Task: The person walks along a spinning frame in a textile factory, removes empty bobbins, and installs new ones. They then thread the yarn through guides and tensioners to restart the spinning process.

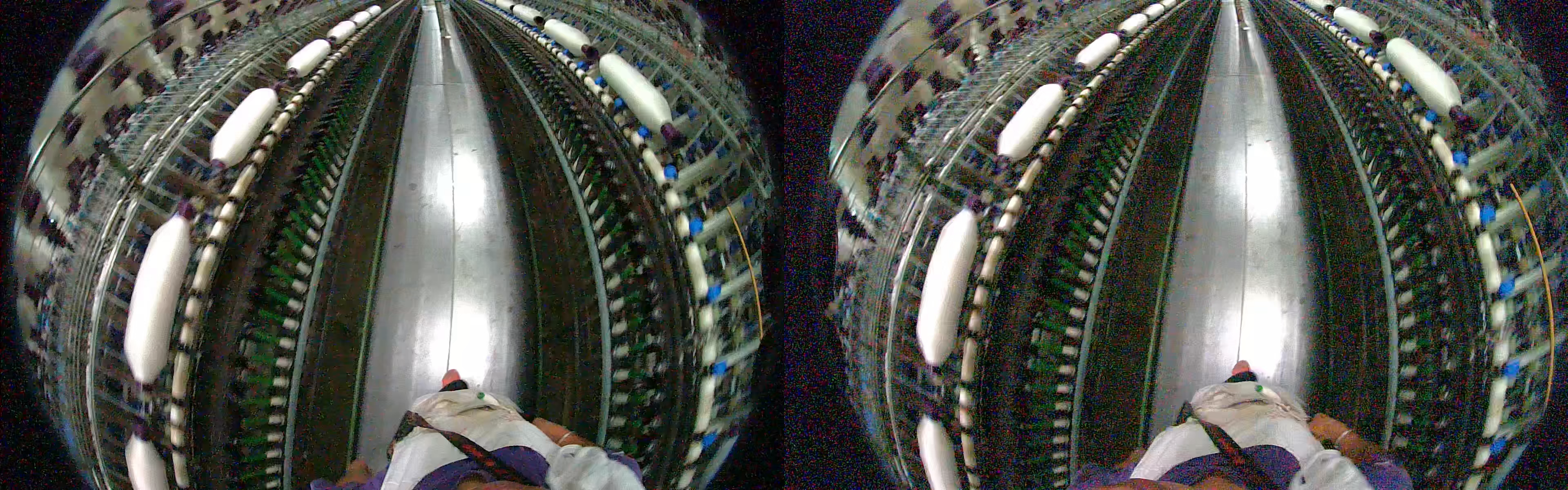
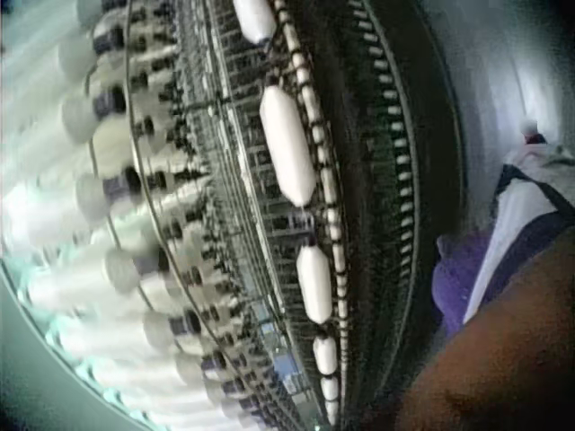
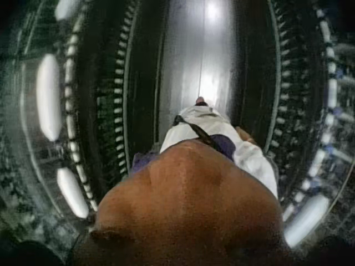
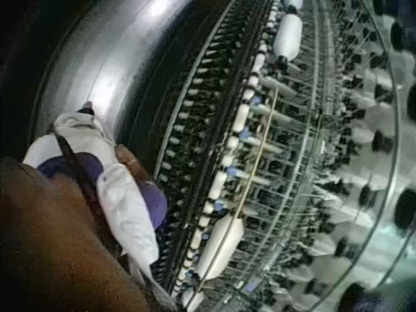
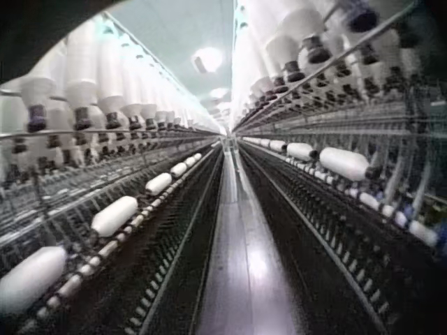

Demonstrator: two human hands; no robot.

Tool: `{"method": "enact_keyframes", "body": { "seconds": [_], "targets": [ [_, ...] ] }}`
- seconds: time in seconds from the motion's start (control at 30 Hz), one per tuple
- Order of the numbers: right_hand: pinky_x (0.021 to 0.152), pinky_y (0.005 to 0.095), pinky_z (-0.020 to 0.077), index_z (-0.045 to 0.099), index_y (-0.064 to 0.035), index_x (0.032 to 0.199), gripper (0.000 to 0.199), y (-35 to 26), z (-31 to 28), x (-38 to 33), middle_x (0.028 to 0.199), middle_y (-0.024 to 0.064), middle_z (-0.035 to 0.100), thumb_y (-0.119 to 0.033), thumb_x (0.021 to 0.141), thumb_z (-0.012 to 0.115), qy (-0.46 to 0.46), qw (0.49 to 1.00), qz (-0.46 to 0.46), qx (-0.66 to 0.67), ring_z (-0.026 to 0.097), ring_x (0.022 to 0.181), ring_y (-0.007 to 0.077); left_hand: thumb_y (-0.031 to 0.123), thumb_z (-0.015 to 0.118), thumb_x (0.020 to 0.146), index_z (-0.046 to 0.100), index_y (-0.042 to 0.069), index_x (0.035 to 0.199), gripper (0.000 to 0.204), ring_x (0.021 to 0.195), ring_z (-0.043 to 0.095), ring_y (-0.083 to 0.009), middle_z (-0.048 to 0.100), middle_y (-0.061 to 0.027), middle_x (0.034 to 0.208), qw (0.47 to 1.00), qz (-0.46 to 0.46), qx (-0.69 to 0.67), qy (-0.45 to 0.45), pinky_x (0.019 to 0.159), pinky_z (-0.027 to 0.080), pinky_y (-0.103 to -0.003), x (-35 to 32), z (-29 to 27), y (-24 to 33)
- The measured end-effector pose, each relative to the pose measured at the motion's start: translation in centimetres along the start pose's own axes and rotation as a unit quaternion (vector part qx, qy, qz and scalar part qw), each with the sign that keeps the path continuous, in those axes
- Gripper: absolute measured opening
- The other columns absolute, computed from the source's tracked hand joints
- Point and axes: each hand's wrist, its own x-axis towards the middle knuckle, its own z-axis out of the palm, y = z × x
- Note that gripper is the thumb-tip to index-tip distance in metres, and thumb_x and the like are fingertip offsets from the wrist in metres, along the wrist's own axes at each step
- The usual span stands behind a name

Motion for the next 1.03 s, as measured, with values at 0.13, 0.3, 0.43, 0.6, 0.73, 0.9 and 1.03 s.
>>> {"method": "enact_keyframes", "body": {
  "seconds": [0.13,0.3,0.43,0.6,0.73,0.9,1.03],
  "targets": [
    [0.074,0.0353,0.0480,0.066,-0.0016,0.092,0.031,1.2,-9.9,7.2,0.088,0.0137,0.066,-0.030,0.080,0.069,-0.003,0.918,0.165,0.359,0.059,0.081,0.0181,0.028,0.059,0.081,0.061,0.005,0.095,0.027,0.078,0.059,-0.0250,0.063,-0.0128,0.084,0.992,0.105,0.026,0.070,0.070,0.046,-0.038,12.1,-7.8,19.2],
    [0.058,0.0322,0.0477,0.063,-0.0022,0.077,0.007,4.1,-19.2,14.8,0.063,0.0038,0.060,-0.007,0.073,0.063,0.174,0.908,0.163,0.344,0.059,0.061,0.0151,0.022,0.059,0.080,0.062,0.002,0.107,0.033,0.084,0.062,-0.0248,0.066,-0.0149,0.090,0.953,0.285,-0.066,0.076,0.076,0.048,-0.037,24.6,-17.1,53.0],
    [0.055,0.0262,0.0421,0.057,-0.0025,0.077,0.009,8.0,-31.4,22.2,0.067,0.0008,0.055,0.004,0.072,0.061,0.196,0.908,0.097,0.358,0.051,0.062,0.0101,0.020,0.058,0.084,0.063,0.001,0.102,0.027,0.074,0.059,-0.0185,0.065,-0.0096,0.083,0.877,0.418,-0.235,0.037,0.068,0.047,-0.034,26.3,-18.8,70.4],
    [0.059,0.0213,0.0387,0.054,-0.0045,0.080,0.020,11.8,-47.7,32.2,0.069,-0.0016,0.051,0.011,0.068,0.060,0.161,0.860,0.167,0.454,0.045,0.064,0.0074,0.016,0.055,0.086,0.062,0.002,0.097,0.019,0.067,0.059,-0.0173,0.060,-0.0052,0.072,0.958,0.265,-0.078,0.082,0.058,0.045,-0.031,33.2,-20.8,72.8],
    [0.066,0.0329,0.0475,0.060,-0.0049,0.088,0.016,15.5,-57.8,38.5,0.079,0.0105,0.063,-0.006,0.073,0.066,0.163,0.962,0.155,0.154,0.060,0.073,0.0212,0.014,0.057,0.083,0.062,0.006,0.084,0.009,0.048,0.051,-0.0160,0.055,-0.0045,0.059,0.944,0.014,-0.325,0.058,0.039,0.037,-0.031,36.2,-21.5,66.9],
    [0.067,0.0362,0.0498,0.063,-0.0006,0.088,0.016,21.0,-68.3,49.8,0.076,0.0105,0.066,-0.013,0.078,0.062,0.084,0.924,0.166,0.334,0.063,0.071,0.0236,0.025,0.062,0.078,0.060,0.011,0.067,0.018,0.045,0.050,-0.0218,0.057,-0.0066,0.060,0.923,0.171,0.304,0.163,0.043,0.039,-0.036,38.6,-25.4,67.5],
    [0.056,0.0292,0.0470,0.065,-0.0036,0.093,0.016,25.2,-79.8,59.3,0.076,0.0101,0.066,-0.015,0.082,0.062,-0.046,0.721,0.228,0.652,0.055,0.062,0.0136,0.031,0.062,0.084,0.059,0.010,0.082,0.021,0.049,0.050,-0.0259,0.057,-0.0099,0.071,0.926,0.087,0.237,0.281,0.050,0.043,-0.033,40.1,-28.6,74.2]
  ]
}}
